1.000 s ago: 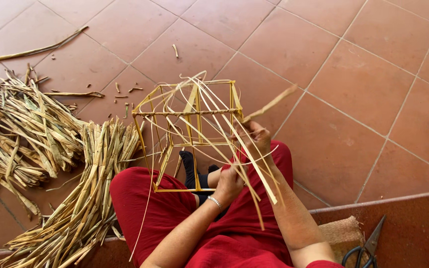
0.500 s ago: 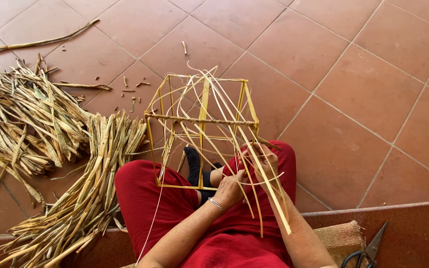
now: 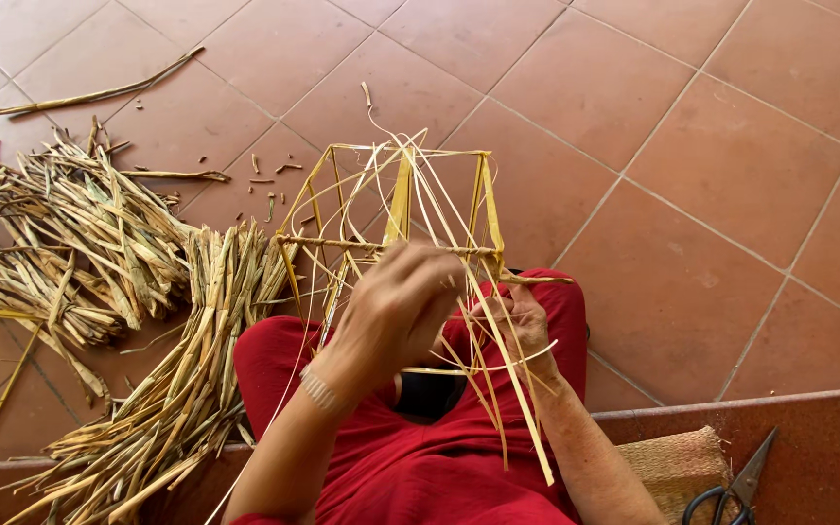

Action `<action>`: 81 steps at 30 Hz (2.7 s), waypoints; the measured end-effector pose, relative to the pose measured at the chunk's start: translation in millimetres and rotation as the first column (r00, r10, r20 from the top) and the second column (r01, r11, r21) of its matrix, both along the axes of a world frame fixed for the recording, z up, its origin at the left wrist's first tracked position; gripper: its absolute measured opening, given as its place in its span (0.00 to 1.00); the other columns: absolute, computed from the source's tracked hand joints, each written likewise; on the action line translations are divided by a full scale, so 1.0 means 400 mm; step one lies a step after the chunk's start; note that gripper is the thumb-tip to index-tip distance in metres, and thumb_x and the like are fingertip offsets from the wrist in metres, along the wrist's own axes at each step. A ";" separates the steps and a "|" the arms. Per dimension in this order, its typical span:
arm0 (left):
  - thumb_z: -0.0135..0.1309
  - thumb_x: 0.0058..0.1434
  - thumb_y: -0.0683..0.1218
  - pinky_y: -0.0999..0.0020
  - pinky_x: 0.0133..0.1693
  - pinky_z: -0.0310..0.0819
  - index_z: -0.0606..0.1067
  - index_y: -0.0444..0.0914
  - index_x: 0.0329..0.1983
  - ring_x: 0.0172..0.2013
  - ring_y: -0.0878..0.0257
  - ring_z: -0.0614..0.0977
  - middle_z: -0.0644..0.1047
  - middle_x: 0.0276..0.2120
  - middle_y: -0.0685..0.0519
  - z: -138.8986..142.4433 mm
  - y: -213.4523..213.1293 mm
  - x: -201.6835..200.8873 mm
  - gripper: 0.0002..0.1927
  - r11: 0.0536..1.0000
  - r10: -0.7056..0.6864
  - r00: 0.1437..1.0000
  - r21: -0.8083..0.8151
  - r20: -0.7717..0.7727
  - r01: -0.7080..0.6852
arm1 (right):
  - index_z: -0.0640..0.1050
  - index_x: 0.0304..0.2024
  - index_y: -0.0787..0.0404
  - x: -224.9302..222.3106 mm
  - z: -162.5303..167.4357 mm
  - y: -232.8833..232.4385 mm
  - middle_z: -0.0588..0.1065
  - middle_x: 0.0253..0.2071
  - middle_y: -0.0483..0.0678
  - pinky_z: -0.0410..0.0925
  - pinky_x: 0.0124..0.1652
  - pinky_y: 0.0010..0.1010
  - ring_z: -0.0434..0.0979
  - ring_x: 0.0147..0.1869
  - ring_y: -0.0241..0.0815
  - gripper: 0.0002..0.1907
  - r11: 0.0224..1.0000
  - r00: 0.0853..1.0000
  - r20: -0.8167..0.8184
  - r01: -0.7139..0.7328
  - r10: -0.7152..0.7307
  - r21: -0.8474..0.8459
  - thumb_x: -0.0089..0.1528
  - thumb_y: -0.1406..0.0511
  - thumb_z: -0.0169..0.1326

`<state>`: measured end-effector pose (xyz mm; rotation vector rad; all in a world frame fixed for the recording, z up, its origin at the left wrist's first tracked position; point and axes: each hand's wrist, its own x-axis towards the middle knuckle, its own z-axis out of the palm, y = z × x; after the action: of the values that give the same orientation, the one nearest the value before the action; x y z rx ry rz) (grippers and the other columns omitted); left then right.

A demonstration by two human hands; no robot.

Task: The person sits on a tiled floor and uses shears to trim the ends of dried palm fronds. After trimming, the person gathers the fronds and begins weaving them into a rectangular basket frame, interlacing the strips to form the sides of the basket.

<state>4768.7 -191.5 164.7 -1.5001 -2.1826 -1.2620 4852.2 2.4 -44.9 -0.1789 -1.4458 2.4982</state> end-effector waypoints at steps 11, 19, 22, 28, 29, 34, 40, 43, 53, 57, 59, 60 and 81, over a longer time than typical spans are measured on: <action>0.59 0.65 0.45 0.62 0.35 0.76 0.79 0.39 0.39 0.35 0.56 0.81 0.76 0.36 0.53 -0.178 0.155 -0.087 0.05 0.984 0.075 0.997 -0.164 0.000 -0.074 | 0.65 0.69 0.63 0.038 0.047 0.017 0.81 0.46 0.53 0.73 0.54 0.34 0.81 0.51 0.42 0.31 0.975 0.986 -0.079 0.155 -0.144 0.160 0.69 0.56 0.54; 0.59 0.64 0.49 0.61 0.30 0.74 0.81 0.44 0.39 0.30 0.57 0.81 0.75 0.32 0.55 -0.158 0.136 -0.088 0.05 0.969 0.094 0.993 -0.236 0.073 -0.074 | 0.81 0.43 0.65 0.083 0.158 0.039 0.80 0.39 0.51 0.76 0.50 0.32 0.82 0.44 0.41 0.06 0.873 0.904 -0.186 0.421 -0.384 0.244 0.70 0.67 0.55; 0.59 0.65 0.50 0.62 0.29 0.74 0.81 0.46 0.38 0.29 0.58 0.80 0.75 0.31 0.56 -0.159 0.140 -0.078 0.05 0.960 0.088 0.995 -0.271 0.043 -0.073 | 0.81 0.42 0.66 0.105 0.223 0.056 0.79 0.38 0.50 0.75 0.45 0.30 0.80 0.42 0.39 0.03 0.851 0.876 -0.287 0.460 -0.388 0.254 0.69 0.70 0.58; 0.59 0.66 0.49 0.63 0.30 0.74 0.78 0.46 0.44 0.33 0.59 0.81 0.76 0.33 0.57 -0.156 0.127 -0.046 0.06 0.978 0.007 0.999 -0.209 -0.037 -0.014 | 0.83 0.35 0.67 0.026 0.328 0.149 0.80 0.30 0.49 0.70 0.33 0.27 0.77 0.32 0.37 0.05 0.567 0.902 -0.291 0.427 -0.318 0.704 0.66 0.75 0.58; 0.59 0.66 0.50 0.63 0.31 0.74 0.77 0.46 0.44 0.33 0.59 0.81 0.76 0.33 0.58 -0.153 0.122 -0.040 0.06 0.983 -0.001 0.999 -0.184 -0.046 -0.007 | 0.82 0.35 0.66 -0.011 0.335 0.152 0.80 0.30 0.47 0.73 0.34 0.26 0.80 0.33 0.36 0.03 0.599 0.908 -0.272 0.416 -0.319 0.685 0.64 0.74 0.59; 0.60 0.64 0.50 0.64 0.29 0.73 0.78 0.45 0.46 0.31 0.60 0.79 0.75 0.32 0.55 -0.148 0.111 -0.016 0.10 0.990 0.006 0.995 -0.141 -0.096 -0.019 | 0.83 0.33 0.67 -0.158 0.331 0.140 0.80 0.32 0.50 0.72 0.35 0.33 0.78 0.34 0.37 0.06 0.359 0.909 -0.406 0.411 -0.094 0.838 0.59 0.68 0.65; 0.60 0.65 0.50 0.62 0.25 0.69 0.80 0.46 0.40 0.27 0.60 0.76 0.71 0.27 0.55 -0.164 0.109 0.018 0.05 0.953 0.012 0.996 -0.301 -0.089 -0.038 | 0.82 0.34 0.62 -0.168 0.246 0.148 0.74 0.24 0.45 0.63 0.24 0.28 0.69 0.25 0.31 0.12 0.665 0.985 -0.016 0.128 -0.171 0.736 0.62 0.59 0.64; 0.59 0.64 0.49 0.60 0.29 0.71 0.79 0.46 0.41 0.31 0.59 0.77 0.71 0.30 0.54 -0.162 0.101 0.040 0.05 0.953 0.007 0.997 -0.301 -0.082 -0.031 | 0.79 0.32 0.62 -0.114 0.203 0.150 0.72 0.23 0.43 0.61 0.24 0.25 0.66 0.25 0.30 0.18 0.717 0.950 0.063 0.187 -0.306 0.672 0.67 0.55 0.61; 0.63 0.59 0.52 0.61 0.28 0.73 0.83 0.45 0.39 0.30 0.59 0.80 0.74 0.30 0.55 -0.130 0.101 0.059 0.09 0.954 0.020 0.998 -0.300 0.066 0.000 | 0.78 0.54 0.67 -0.031 0.126 0.097 0.80 0.35 0.50 0.72 0.36 0.26 0.76 0.34 0.36 0.19 0.807 0.958 -0.010 -0.245 0.285 -0.538 0.66 0.61 0.53; 0.66 0.56 0.56 0.62 0.28 0.72 0.83 0.45 0.35 0.29 0.60 0.79 0.74 0.29 0.55 -0.136 0.103 0.068 0.12 0.947 0.095 0.989 -0.315 0.113 -0.055 | 0.78 0.49 0.66 -0.060 0.062 0.079 0.77 0.34 0.48 0.71 0.35 0.29 0.74 0.36 0.38 0.13 0.658 0.927 -0.224 -0.373 0.302 -0.655 0.69 0.62 0.55; 0.66 0.57 0.55 0.59 0.34 0.70 0.82 0.46 0.34 0.34 0.58 0.78 0.75 0.30 0.54 -0.140 0.107 0.070 0.10 0.931 0.131 0.990 -0.351 0.058 -0.102 | 0.78 0.44 0.65 -0.067 0.035 0.075 0.77 0.33 0.47 0.70 0.35 0.29 0.74 0.36 0.38 0.11 0.692 0.943 -0.200 -0.331 0.266 -0.641 0.69 0.61 0.56; 0.66 0.58 0.55 0.57 0.37 0.69 0.82 0.46 0.34 0.36 0.58 0.77 0.75 0.31 0.54 -0.142 0.110 0.073 0.09 0.921 0.145 0.989 -0.368 0.029 -0.124 | 0.78 0.41 0.65 -0.067 0.026 0.074 0.76 0.32 0.47 0.70 0.35 0.28 0.75 0.36 0.38 0.12 0.753 0.962 -0.157 -0.271 0.222 -0.599 0.69 0.61 0.56; 0.59 0.56 0.44 0.55 0.44 0.63 0.71 0.42 0.22 0.36 0.57 0.73 0.71 0.25 0.54 -0.215 0.178 0.108 0.10 0.965 0.173 0.962 -0.158 -0.212 -0.209 | 0.71 0.22 0.63 -0.182 0.106 0.102 0.70 0.17 0.47 0.60 0.22 0.31 0.65 0.19 0.35 0.17 0.961 0.959 0.195 0.160 -0.205 0.225 0.66 0.64 0.50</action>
<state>4811.9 -120.3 78.7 -1.3672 -2.2923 -0.8381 4779.5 43.1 -2.5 -0.5353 -1.6771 2.2173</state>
